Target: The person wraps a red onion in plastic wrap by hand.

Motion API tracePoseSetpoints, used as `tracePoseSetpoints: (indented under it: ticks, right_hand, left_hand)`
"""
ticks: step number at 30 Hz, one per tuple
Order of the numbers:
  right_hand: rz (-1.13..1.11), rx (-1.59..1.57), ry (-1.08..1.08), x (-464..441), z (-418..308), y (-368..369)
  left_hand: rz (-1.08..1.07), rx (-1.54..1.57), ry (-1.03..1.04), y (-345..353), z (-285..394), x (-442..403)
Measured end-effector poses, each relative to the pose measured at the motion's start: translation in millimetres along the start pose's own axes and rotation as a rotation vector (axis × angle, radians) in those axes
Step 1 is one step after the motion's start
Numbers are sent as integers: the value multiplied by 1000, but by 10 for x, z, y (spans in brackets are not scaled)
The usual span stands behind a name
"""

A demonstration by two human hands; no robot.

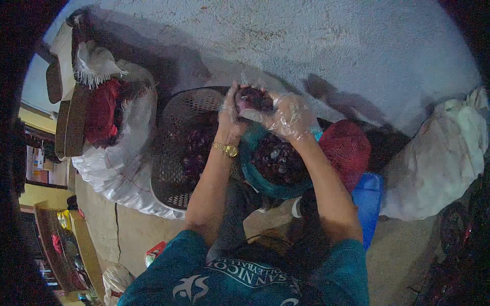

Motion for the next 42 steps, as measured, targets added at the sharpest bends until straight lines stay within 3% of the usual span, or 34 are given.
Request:
tracePoseSetpoints:
  ticks: [3, 5, 15, 20, 24, 30, 33, 35, 42]
  right_hand:
    - [65, -120, -12, -10, -46, -65]
    - [-8, 98, 22, 3, 11, -8]
    - [-3, -33, 29, -8, -76, -75]
    - [-95, 132, 84, 8, -24, -34]
    - [11, 8, -15, 23, 38, 9]
    - [-24, 151, 19, 19, -49, -83]
    - [-20, 256, -95, 20, -60, -23]
    - [125, 213, -196, 59, -56, 22]
    - [33, 295, -303, 71, -173, -68]
  left_hand:
    - [30, 27, -7, -20, -4, -14]
    - [10, 34, -8, -7, -6, -8]
    - [35, 5, 30, -24, 11, -5]
    - [-18, 44, -19, -11, 3, -17]
    - [67, 10, -23, -103, -33, -51]
    - [43, -26, 5, -55, -3, 8]
    - [115, -14, 67, 30, 45, 65]
    - [73, 24, 61, -50, 50, -2]
    - [91, -3, -44, -181, 53, -59]
Point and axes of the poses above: each hand's wrist, its own x-axis away from the middle knuckle, its own y-axis out of the palm, z = x × y, the point moved 6 cm from there along -x, towards the middle knuckle, and after that the axes turned 4 degrees about x, right-handed, at the moved point
